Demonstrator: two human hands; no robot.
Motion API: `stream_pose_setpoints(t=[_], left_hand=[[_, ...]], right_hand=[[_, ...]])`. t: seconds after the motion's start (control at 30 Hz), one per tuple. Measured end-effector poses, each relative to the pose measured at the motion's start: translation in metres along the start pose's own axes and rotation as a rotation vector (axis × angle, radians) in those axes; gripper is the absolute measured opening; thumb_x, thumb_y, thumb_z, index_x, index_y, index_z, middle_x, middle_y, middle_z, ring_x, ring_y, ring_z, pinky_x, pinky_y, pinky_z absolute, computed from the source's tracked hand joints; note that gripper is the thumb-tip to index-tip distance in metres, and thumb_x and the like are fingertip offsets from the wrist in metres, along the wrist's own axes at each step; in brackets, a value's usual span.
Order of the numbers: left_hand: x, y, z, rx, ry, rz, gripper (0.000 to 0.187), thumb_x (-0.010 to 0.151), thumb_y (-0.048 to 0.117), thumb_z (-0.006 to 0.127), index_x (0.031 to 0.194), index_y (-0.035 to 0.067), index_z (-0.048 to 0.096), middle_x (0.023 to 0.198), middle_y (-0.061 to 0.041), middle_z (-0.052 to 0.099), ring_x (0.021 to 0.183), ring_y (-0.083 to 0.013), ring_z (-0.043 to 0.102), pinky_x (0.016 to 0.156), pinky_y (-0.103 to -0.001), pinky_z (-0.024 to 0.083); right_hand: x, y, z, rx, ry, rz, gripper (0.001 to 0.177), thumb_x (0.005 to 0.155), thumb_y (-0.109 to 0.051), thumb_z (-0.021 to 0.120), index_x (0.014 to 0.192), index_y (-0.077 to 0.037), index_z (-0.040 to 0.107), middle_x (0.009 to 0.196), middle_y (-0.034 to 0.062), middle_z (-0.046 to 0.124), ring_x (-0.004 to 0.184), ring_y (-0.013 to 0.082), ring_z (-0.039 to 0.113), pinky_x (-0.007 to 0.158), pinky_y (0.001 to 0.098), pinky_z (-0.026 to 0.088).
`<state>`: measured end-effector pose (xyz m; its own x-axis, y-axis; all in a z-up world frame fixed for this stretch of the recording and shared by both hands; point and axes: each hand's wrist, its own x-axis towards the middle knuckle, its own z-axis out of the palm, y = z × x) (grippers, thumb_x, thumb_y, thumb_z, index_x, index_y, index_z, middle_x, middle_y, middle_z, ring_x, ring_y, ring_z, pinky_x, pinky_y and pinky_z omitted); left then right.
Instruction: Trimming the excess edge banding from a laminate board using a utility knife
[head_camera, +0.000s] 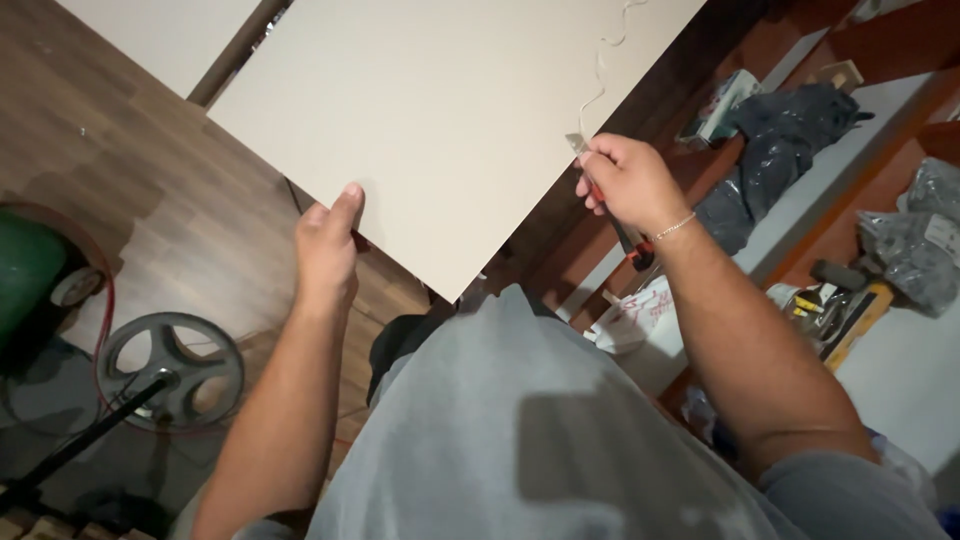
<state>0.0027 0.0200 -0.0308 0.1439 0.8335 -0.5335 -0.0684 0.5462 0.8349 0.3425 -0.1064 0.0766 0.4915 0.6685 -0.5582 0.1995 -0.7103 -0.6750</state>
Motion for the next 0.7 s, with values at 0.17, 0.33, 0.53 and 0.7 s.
stream_pose_setpoints(t=[0.17,0.33,0.53,0.7], left_hand=[[0.029,-0.050,-0.028,-0.013,-0.002,-0.009,0.029,0.099,0.024,0.076,0.092,-0.003,0.067,0.068,-0.016,0.068,0.052,-0.0235,0.070,0.046,-0.036,0.056],[0.006,-0.017,-0.013,0.043,0.021,-0.004,0.032,0.098,0.026,0.077,0.088,-0.002,0.066,0.062,-0.019,0.066,0.047,-0.0270,0.069,0.043,-0.036,0.056],[0.003,-0.015,-0.003,0.008,0.042,0.012,0.032,0.096,0.026,0.078,0.086,-0.002,0.067,0.060,-0.020,0.065,0.045,-0.0284,0.069,0.040,-0.037,0.055],[0.010,-0.026,-0.010,0.008,0.045,0.017,0.030,0.097,0.023,0.078,0.084,-0.002,0.067,0.059,-0.019,0.065,0.045,-0.0279,0.068,0.040,-0.038,0.055]], right_hand=[[0.000,0.003,0.002,0.006,0.010,-0.007,0.020,0.100,-0.013,0.055,0.095,0.000,0.069,0.069,0.0174,0.069,0.051,0.0175,0.067,0.045,0.0287,0.061],[-0.004,0.000,0.002,-0.039,-0.004,-0.020,0.020,0.099,-0.012,0.055,0.090,-0.002,0.070,0.066,0.0154,0.069,0.048,0.0162,0.066,0.043,0.0278,0.059],[-0.014,0.001,0.013,-0.018,0.000,-0.020,0.019,0.097,-0.013,0.057,0.089,-0.002,0.071,0.065,0.0142,0.069,0.048,0.0148,0.065,0.044,0.0269,0.059],[-0.010,-0.003,0.011,-0.015,0.058,-0.046,0.020,0.100,-0.013,0.055,0.095,-0.002,0.071,0.065,0.0139,0.068,0.048,0.0157,0.066,0.043,0.0276,0.060]])
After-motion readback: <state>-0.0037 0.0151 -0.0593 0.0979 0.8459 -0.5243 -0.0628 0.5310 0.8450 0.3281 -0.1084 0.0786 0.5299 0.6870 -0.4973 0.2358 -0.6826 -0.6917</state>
